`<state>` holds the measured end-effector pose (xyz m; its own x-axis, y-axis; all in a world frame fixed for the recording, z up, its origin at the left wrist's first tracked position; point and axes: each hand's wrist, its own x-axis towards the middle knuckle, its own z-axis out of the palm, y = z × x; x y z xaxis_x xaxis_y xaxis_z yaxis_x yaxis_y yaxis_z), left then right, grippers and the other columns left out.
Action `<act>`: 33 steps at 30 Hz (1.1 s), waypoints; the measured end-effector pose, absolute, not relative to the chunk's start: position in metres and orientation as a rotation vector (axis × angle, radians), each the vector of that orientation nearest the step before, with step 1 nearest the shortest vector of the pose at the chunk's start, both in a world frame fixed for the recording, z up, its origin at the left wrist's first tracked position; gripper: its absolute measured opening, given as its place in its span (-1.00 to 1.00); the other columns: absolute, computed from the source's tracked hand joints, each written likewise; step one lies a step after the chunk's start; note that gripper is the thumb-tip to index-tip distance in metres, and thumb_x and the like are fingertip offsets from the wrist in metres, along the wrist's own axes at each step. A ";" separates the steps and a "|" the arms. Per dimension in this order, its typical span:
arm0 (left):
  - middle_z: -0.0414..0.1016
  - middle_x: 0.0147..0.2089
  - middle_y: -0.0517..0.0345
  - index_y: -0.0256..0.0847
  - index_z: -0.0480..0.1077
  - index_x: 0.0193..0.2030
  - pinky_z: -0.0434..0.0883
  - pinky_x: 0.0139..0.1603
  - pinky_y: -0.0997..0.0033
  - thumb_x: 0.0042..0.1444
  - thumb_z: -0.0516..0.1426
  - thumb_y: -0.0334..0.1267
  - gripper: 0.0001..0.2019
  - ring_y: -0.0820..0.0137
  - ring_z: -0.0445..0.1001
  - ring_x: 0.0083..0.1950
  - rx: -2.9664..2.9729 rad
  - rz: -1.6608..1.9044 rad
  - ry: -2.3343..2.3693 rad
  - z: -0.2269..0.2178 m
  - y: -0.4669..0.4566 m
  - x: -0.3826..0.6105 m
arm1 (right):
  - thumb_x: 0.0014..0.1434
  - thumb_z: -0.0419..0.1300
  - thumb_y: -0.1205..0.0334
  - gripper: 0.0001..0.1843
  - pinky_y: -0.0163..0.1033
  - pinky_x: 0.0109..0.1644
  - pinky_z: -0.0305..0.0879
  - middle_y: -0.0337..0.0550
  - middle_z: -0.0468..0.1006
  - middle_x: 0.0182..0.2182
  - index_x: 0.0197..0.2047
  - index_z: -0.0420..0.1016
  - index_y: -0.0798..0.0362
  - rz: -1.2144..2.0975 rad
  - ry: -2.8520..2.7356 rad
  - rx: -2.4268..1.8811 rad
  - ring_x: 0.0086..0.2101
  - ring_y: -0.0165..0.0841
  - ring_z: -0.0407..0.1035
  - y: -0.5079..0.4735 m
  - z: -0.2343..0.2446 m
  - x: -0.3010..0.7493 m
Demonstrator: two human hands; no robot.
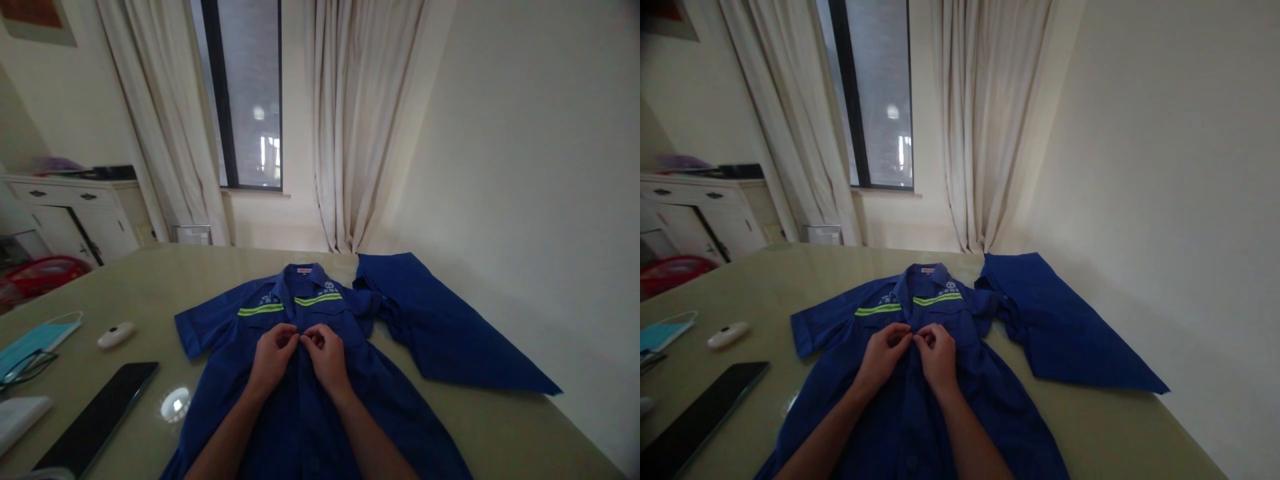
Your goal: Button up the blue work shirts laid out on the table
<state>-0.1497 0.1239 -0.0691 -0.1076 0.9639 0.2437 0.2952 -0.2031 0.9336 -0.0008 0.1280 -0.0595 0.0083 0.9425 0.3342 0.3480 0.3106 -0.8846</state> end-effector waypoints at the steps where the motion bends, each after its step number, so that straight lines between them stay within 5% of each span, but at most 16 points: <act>1: 0.65 -0.28 0.13 -0.18 0.47 -0.17 0.54 -0.17 0.32 0.12 0.19 -0.14 -0.80 0.28 0.64 -0.23 1.547 1.355 1.400 -0.069 0.124 -0.149 | 0.12 0.25 0.16 -0.85 -0.31 -0.36 0.25 -0.24 0.51 -0.49 -0.38 0.57 0.04 0.745 -1.533 -1.211 -0.47 -0.37 0.35 0.129 -0.060 0.000; 9: 0.52 -0.40 0.30 -0.11 0.42 -0.17 0.43 -0.34 0.46 0.17 0.11 -0.30 -0.89 0.40 0.54 -0.39 1.843 1.207 1.548 -0.060 0.119 -0.142 | 0.06 0.27 0.08 -0.77 -0.31 -0.37 0.24 -0.22 0.53 -0.50 -0.38 0.57 0.09 0.964 -1.347 -1.168 -0.46 -0.37 0.34 0.138 -0.066 0.000; 15: 0.63 -0.01 0.07 -0.08 0.48 0.07 0.48 0.09 0.23 0.29 0.04 -0.32 -0.71 0.24 0.58 0.03 2.276 1.156 1.587 -0.064 0.116 -0.142 | 0.01 0.30 -0.06 -0.65 -0.37 -0.59 0.04 -0.32 0.40 -0.68 -0.44 0.58 0.11 1.165 -1.266 -1.144 -0.65 -0.47 0.16 0.145 -0.065 0.004; 21: 0.64 -0.07 0.07 -0.10 0.50 0.00 0.49 0.02 0.25 0.36 0.03 -0.23 -0.77 0.24 0.60 -0.05 2.280 1.161 1.610 -0.064 0.116 -0.144 | 0.05 0.27 -0.06 -0.62 -0.36 -0.61 -0.02 -0.33 0.36 -0.69 -0.44 0.61 0.13 1.188 -1.280 -1.150 -0.69 -0.50 0.11 0.145 -0.062 0.009; 28: 0.65 -0.16 0.10 -0.10 0.44 0.04 0.47 -0.11 0.32 0.41 -0.12 -0.26 -0.68 0.27 0.63 -0.12 2.061 1.133 1.770 -0.062 0.120 -0.149 | 0.20 0.12 0.14 -0.72 -0.23 -0.18 0.38 -0.09 0.62 -0.30 -0.17 0.60 0.09 0.782 -1.428 -1.187 -0.31 -0.28 0.47 0.132 -0.062 0.003; 33: 0.51 0.17 -0.14 -0.22 0.39 0.19 0.32 0.19 -0.04 0.33 -0.01 -0.21 -0.63 0.02 0.45 0.18 2.180 0.909 2.357 -0.064 0.104 -0.170 | 0.22 0.07 0.29 -0.66 -0.10 0.06 0.34 0.05 0.55 -0.10 0.02 0.51 0.12 0.282 -1.523 -1.389 -0.10 -0.17 0.44 0.127 -0.060 0.031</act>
<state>-0.1705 0.1043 -0.0637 -0.1354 0.8613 0.4897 0.9671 0.0074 0.2542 0.0307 0.1274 -0.0595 0.1753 0.8454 0.5046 0.6090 0.3096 -0.7302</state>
